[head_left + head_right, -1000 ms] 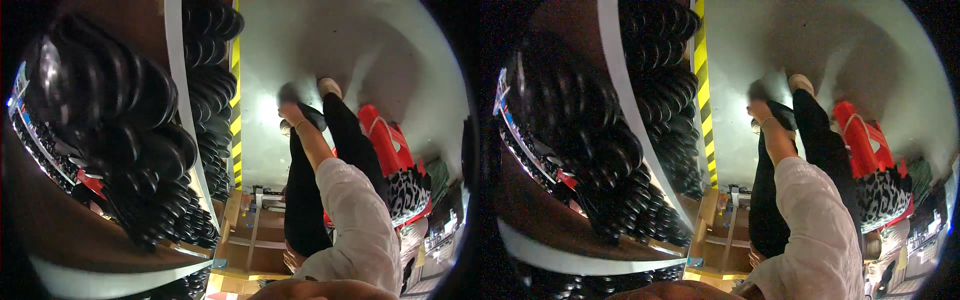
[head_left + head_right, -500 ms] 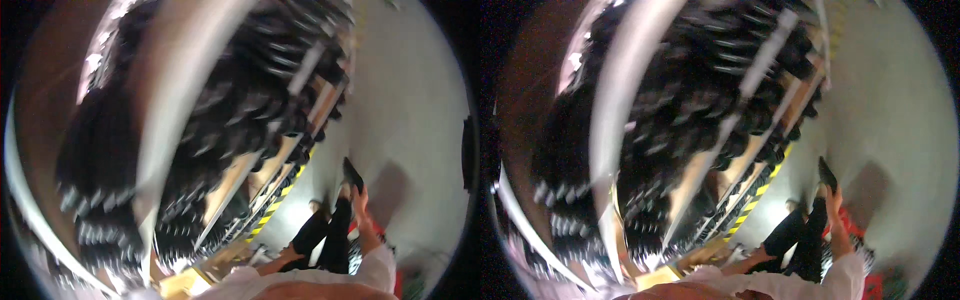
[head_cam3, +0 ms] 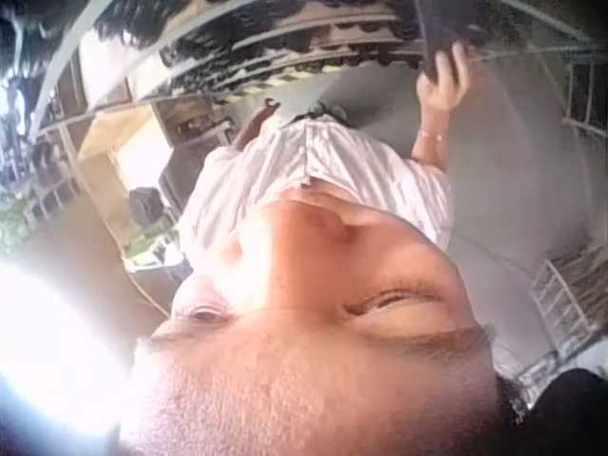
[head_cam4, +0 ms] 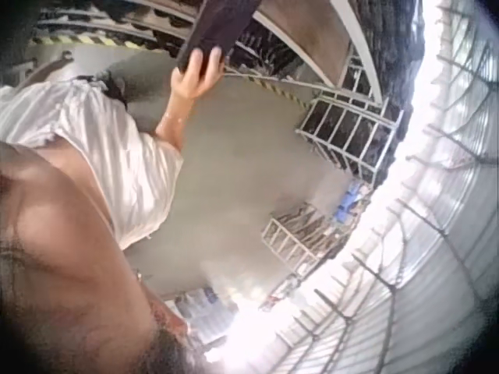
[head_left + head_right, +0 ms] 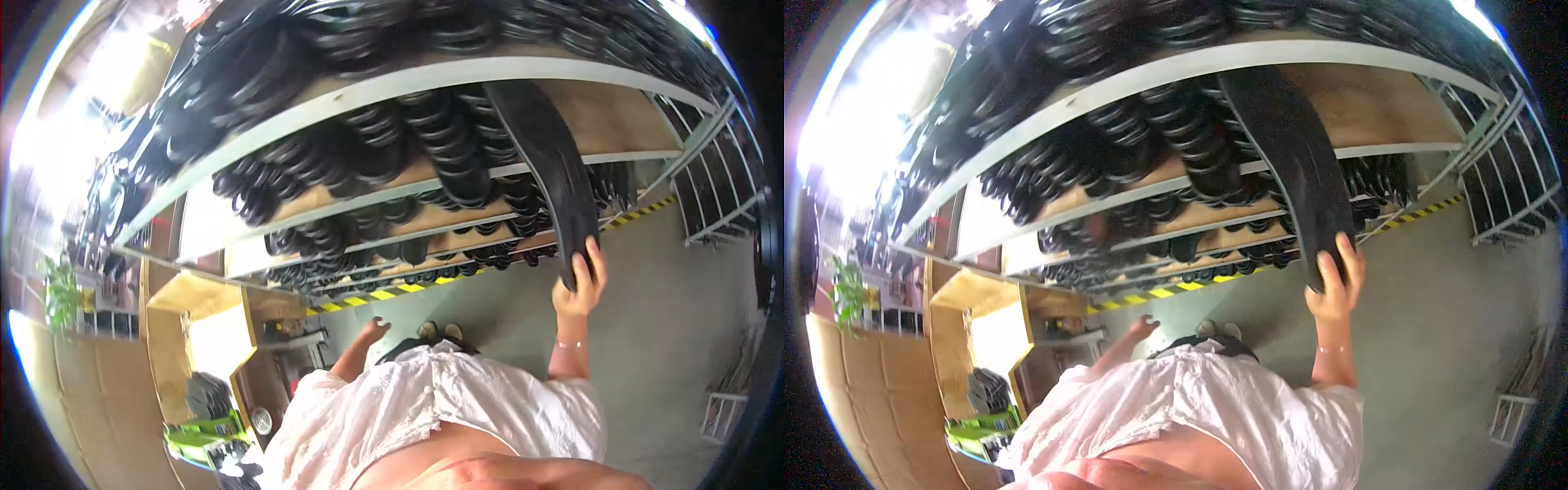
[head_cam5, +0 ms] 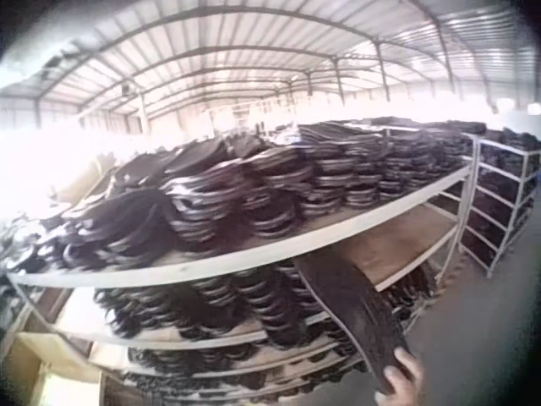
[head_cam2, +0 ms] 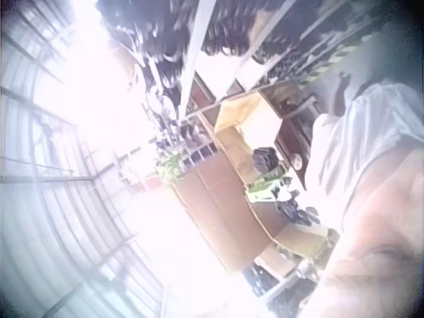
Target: The person retrieves black shoe soles from a metal rack and processes them one by one using a green grinding machine. They hold each sole against the machine's rotating wheel to smooth the edges, then place the finished items onto a nearby table. The task involves repetitive handling of individual parts in a factory setting.
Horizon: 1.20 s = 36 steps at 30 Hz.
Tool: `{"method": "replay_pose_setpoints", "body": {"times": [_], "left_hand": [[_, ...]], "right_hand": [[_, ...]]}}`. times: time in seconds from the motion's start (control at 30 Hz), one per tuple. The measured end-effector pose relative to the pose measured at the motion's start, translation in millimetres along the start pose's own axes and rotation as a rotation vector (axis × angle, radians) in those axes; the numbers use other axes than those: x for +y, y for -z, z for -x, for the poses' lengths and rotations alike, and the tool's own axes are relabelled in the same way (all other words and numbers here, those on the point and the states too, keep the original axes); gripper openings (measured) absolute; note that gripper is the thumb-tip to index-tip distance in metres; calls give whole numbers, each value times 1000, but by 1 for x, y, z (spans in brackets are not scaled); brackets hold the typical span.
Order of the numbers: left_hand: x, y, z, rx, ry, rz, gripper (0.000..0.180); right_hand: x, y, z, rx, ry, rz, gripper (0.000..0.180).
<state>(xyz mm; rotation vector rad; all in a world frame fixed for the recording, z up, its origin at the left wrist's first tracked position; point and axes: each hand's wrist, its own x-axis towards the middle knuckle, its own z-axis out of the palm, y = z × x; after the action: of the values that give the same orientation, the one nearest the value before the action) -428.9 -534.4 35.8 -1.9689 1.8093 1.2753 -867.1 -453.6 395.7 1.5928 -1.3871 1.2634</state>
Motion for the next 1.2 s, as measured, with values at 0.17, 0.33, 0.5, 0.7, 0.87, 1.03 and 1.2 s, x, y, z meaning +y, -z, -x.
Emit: {"method": "replay_pose_setpoints", "body": {"times": [0.17, 0.33, 0.5, 0.7, 0.87, 1.03, 1.2], "left_hand": [[-109, -17, 85, 280, 306, 357, 64], [-202, -132, 192, 274, 730, 485, 52], [-182, -266, 303, 420, 1111, 822, 43], [-147, -285, 308, 301, 1232, 1109, 42], [-214, -228, 313, 227, 1230, 1168, 42], [-335, -161, 328, 694, 1257, 1155, 45], [-380, -73, 328, 1028, 997, 1287, 43]], "right_hand": [[-44, -88, -75, -115, 162, -147, 44], [-112, -138, -146, -143, 88, 60, 51], [-169, -179, -97, 243, 228, -594, 43], [-315, -220, -40, -334, 228, -990, 24], [-462, -250, 11, -727, 195, -1254, 26], [-601, -278, 106, -1614, -118, -1635, 40], [-724, -278, 169, -2312, -358, -1599, 61]]}}
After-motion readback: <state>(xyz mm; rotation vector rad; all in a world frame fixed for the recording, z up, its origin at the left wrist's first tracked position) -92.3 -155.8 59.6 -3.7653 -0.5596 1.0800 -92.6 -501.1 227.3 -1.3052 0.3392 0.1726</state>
